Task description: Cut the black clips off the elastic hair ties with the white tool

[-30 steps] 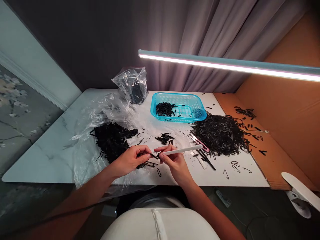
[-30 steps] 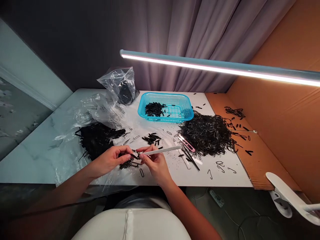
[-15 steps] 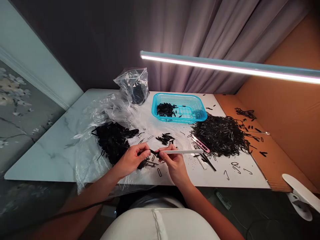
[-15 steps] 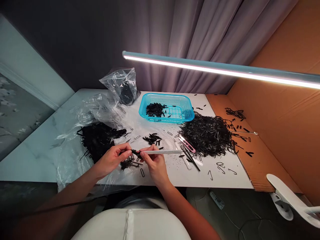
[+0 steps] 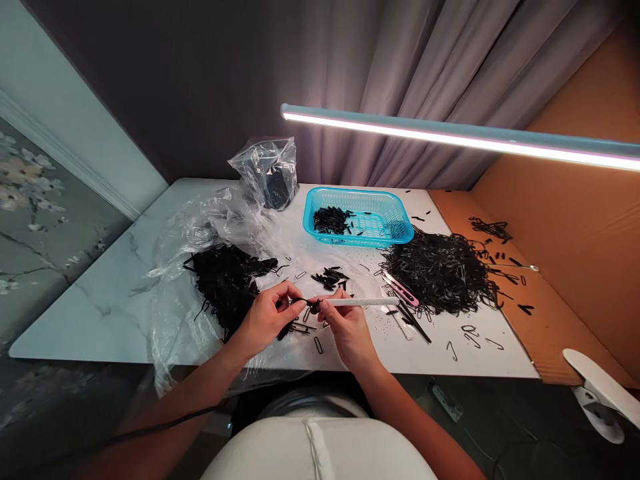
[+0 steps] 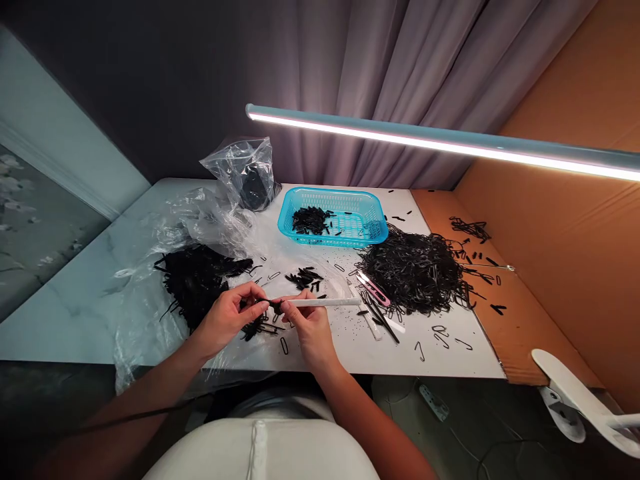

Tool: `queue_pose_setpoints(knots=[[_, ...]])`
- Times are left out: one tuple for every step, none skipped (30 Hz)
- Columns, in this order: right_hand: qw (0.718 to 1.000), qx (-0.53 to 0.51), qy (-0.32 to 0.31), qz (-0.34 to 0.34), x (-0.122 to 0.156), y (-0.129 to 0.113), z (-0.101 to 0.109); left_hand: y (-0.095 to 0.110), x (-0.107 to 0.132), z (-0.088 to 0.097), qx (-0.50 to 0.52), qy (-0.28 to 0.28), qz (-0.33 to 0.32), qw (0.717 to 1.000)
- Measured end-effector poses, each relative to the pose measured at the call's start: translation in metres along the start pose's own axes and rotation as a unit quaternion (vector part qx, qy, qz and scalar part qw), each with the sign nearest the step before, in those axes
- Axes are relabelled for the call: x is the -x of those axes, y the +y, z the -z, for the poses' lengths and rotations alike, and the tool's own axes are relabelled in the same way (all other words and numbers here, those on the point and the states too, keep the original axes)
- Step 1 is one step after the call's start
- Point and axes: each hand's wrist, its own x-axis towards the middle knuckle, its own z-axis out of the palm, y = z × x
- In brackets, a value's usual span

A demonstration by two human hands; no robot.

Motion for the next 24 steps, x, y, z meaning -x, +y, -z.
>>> queue_pose_setpoints(knots=[[1.0,0.005,0.003,0.005,0.001,0.0,-0.001,0.0,0.001,-0.001,0.01,-0.001,0.003,1.0],[1.0,0.011,0.007,0.01,0.001,0.0,-0.001,0.0,0.001,-0.002,0.02,0.0,0.006,1.0],[1.0,0.02,0.013,0.015,0.002,-0.001,-0.002,0.0,0.002,-0.003,0.03,0.0,0.008,1.0],[0.999,0.032,0.018,0.02,0.003,-0.002,-0.003,0.0,0.003,-0.004,0.041,0.001,0.009,0.999],[0.998,0.045,0.025,0.025,0.004,-0.003,-0.004,0.001,0.003,-0.004,0.05,0.003,0.009,0.999],[0.997,0.057,0.031,0.03,0.004,-0.004,-0.004,0.001,0.004,-0.005,0.055,0.004,0.01,0.998],[0.997,0.065,0.037,0.035,0.005,-0.005,-0.005,0.001,0.004,-0.005,0.055,0.005,0.011,0.998],[0.996,0.071,0.041,0.039,0.005,-0.006,-0.005,0.001,0.005,-0.004,0.05,0.005,0.011,0.999],[0.995,0.075,0.042,0.042,0.004,-0.006,-0.006,0.0,0.005,-0.003,0.041,0.005,0.01,0.999],[0.995,0.079,0.042,0.045,0.004,-0.006,-0.006,0.0,0.005,-0.002,0.026,0.007,0.007,1.0],[0.995,0.082,0.041,0.046,0.003,-0.006,-0.006,0.0,0.005,-0.001,0.01,0.009,0.003,1.0],[0.994,0.085,0.039,0.048,0.003,-0.005,-0.006,-0.001,0.005,0.0,-0.007,0.011,-0.001,1.0],[0.994,0.089,0.036,0.049,0.002,-0.005,-0.007,-0.001,0.005,0.001,-0.023,0.013,-0.004,1.0],[0.994,0.09,0.033,0.049,0.002,-0.004,-0.007,-0.002,0.004,0.002,-0.037,0.014,-0.005,0.999],[0.994,0.089,0.03,0.049,0.001,-0.004,-0.007,-0.002,0.004,0.003,-0.047,0.015,-0.005,0.999],[0.995,0.087,0.027,0.048,0.001,-0.004,-0.007,-0.002,0.004,0.004,-0.054,0.016,-0.004,0.998],[0.995,0.084,0.023,0.046,0.0,-0.004,-0.008,-0.002,0.004,0.004,-0.057,0.017,-0.003,0.998],[0.996,0.081,0.02,0.043,0.0,-0.004,-0.008,-0.003,0.005,0.004,-0.057,0.02,-0.003,0.998],[0.996,0.078,0.017,0.041,0.0,-0.004,-0.009,-0.003,0.005,0.004,-0.055,0.022,-0.003,0.998],[0.996,0.076,0.016,0.041,0.0,-0.004,-0.009,-0.003,0.005,0.004,-0.053,0.025,-0.004,0.998],[0.996,0.077,0.016,0.043,0.001,-0.005,-0.01,-0.003,0.006,0.004,-0.049,0.027,-0.005,0.998],[0.996,0.078,0.017,0.047,0.001,-0.005,-0.01,-0.003,0.006,0.004,-0.045,0.029,-0.005,0.999],[0.995,0.08,0.018,0.051,0.001,-0.005,-0.011,-0.002,0.007,0.003,-0.042,0.031,-0.004,0.999],[0.995,0.082,0.017,0.054,0.002,-0.006,-0.011,-0.002,0.007,0.003,-0.038,0.033,-0.003,0.999]])
